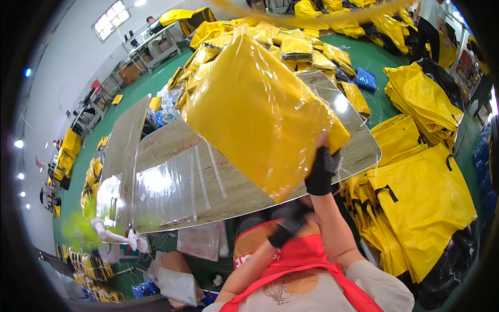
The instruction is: The person folds yellow and black plastic bags on a clear table, then places each folded bag into a clear plastic sleeve. The person repeats this process for multiple bags.
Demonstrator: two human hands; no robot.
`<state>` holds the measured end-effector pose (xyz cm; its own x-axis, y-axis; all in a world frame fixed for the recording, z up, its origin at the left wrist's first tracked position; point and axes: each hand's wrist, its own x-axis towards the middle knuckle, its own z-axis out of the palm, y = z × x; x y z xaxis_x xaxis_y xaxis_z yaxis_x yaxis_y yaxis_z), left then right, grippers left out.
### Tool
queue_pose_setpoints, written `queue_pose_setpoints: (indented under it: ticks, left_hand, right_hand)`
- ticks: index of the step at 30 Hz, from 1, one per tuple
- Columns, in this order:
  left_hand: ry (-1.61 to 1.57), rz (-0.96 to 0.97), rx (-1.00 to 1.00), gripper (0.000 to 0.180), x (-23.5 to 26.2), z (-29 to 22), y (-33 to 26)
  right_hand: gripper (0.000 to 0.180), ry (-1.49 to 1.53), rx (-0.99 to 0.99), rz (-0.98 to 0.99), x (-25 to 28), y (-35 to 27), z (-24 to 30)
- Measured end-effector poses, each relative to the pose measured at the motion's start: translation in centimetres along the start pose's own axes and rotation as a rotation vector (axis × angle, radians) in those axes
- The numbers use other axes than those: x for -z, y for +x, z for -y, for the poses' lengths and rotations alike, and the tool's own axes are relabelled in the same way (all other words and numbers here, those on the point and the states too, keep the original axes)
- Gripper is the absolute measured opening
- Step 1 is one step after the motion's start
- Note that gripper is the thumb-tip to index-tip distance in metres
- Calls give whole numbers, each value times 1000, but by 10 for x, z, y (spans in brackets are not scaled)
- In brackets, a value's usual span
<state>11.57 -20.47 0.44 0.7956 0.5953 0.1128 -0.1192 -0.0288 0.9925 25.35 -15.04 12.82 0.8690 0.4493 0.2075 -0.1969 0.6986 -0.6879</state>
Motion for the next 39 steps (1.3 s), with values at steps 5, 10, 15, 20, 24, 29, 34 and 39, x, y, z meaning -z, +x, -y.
queue_pose_setpoints:
  ticks: [5,10,15,20,24,29,34,39]
  left_hand:
    - [1130,-319,-551,67,53,-166,-11]
    - [1385,-136,-658,69,97,-260,42]
    - [1184,-349,-462,56,128,-225,23]
    - [418,-387,-552,111,111,-211,15]
    - [463,-796,-389,39,102,-242,7]
    - [328,-994,-652,39,125,-314,-68]
    - [608,-664,-215,28,152,-327,-25]
    - [212,-497,101,37,244,-129,30]
  right_hand:
    - [51,-411,337,413,2,44,62]
    - [54,-750,783,1101,-34,25,114]
    - [50,-588,273,311,13,29,84]
    - [26,-377,-130,376,-5,35,79]
    - [23,-401,-44,333,-30,26,80]
    - [17,-415,417,448,-78,-22,168]
    - [21,-530,70,441,-89,-8,170]
    - [27,-1529,-69,806,-5,50,-13]
